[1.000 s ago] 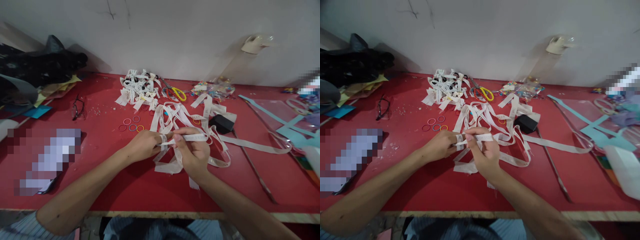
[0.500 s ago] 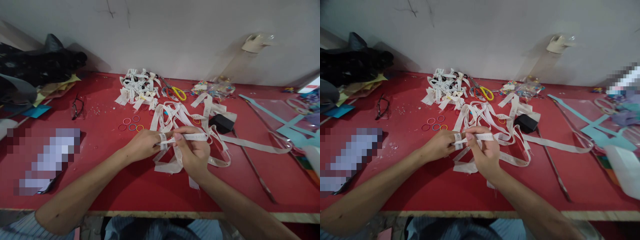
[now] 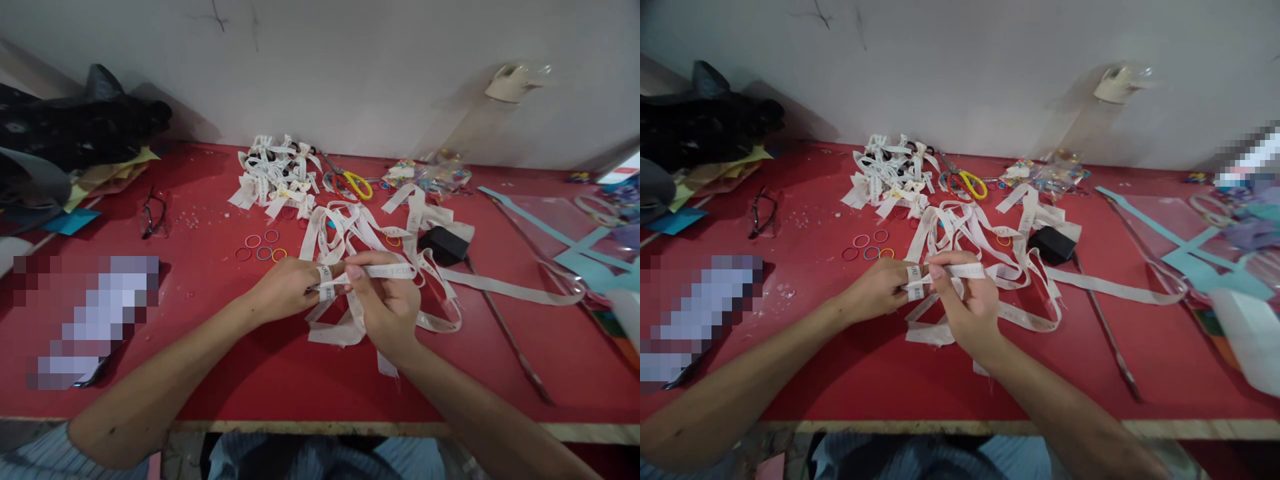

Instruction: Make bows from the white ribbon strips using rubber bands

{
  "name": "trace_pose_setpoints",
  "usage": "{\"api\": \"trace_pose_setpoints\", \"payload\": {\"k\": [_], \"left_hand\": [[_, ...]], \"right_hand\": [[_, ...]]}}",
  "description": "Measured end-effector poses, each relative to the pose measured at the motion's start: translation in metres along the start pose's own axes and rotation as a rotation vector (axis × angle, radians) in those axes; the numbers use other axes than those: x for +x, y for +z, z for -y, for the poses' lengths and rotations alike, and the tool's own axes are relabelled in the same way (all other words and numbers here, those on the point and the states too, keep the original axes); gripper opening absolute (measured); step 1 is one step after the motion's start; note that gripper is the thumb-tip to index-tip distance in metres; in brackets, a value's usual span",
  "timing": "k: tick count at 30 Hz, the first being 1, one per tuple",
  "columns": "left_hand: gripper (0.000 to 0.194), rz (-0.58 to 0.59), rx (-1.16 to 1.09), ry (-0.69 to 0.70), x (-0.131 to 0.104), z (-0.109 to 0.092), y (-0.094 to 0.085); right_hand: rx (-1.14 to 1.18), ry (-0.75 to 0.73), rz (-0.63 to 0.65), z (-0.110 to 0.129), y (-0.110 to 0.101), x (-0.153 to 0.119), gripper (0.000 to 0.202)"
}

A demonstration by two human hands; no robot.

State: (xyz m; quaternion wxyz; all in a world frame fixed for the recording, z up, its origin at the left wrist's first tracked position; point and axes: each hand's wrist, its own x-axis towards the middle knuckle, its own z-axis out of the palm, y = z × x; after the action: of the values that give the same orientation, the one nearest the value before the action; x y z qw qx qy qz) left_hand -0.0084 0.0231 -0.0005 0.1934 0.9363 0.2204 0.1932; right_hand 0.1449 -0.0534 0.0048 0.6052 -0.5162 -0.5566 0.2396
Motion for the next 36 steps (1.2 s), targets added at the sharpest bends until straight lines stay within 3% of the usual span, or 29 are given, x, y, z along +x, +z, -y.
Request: {"api": "trace_pose_setpoints", "payload": {"k": [36], "left_hand": [[0.027, 0.01, -0.002, 0.008, 0.0024, 0.0007, 0.0001]], "right_hand": [[0.037, 0.074, 0.087, -0.0058, -0.0017, 0.0044, 0.006]]}}
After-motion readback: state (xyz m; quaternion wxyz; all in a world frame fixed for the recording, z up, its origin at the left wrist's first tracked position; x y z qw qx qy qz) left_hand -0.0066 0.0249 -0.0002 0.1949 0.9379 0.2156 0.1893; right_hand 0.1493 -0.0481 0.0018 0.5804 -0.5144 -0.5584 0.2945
